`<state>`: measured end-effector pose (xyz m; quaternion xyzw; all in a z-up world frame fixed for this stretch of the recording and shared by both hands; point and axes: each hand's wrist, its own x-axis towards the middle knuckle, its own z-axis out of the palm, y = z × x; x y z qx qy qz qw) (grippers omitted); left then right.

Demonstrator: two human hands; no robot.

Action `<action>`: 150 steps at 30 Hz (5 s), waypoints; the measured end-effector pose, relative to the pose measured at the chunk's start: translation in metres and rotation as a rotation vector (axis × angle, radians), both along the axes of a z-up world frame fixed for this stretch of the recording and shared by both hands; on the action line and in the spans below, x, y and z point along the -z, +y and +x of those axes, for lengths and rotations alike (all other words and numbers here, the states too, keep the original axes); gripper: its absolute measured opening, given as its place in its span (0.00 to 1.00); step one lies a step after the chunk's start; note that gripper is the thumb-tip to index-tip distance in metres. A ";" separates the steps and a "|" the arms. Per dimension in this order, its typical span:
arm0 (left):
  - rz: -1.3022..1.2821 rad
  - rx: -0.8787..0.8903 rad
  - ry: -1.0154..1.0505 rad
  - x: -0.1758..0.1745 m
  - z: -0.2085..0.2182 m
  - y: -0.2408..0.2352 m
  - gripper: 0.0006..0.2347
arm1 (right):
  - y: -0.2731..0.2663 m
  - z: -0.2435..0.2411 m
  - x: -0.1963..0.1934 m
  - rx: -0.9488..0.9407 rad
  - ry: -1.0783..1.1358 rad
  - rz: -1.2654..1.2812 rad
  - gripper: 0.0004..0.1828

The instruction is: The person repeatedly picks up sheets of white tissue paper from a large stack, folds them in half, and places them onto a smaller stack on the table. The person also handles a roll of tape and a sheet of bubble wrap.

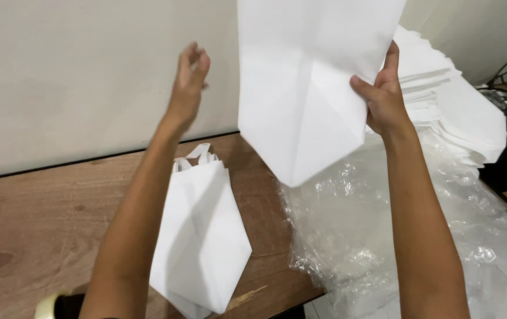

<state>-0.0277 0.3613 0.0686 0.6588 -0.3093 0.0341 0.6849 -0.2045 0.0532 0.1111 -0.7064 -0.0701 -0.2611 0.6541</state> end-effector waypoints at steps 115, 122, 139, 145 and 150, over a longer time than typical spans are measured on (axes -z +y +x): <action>0.562 -0.384 0.463 0.269 -0.026 0.153 0.31 | 0.206 -0.002 0.328 0.063 0.638 -0.002 0.44; 1.106 -0.279 0.196 0.266 -0.029 0.128 0.27 | 0.202 -0.023 0.202 0.251 0.761 -0.570 0.41; 1.150 -0.141 -0.641 0.146 0.023 -0.141 0.25 | -0.065 0.069 0.102 0.891 0.082 -0.486 0.21; 0.854 -0.145 -0.924 0.098 0.018 -0.230 0.19 | -0.091 0.080 0.101 0.980 0.310 -1.078 0.38; 0.739 -0.266 -1.017 0.099 0.015 -0.280 0.16 | -0.113 0.084 0.115 1.135 0.192 -1.432 0.16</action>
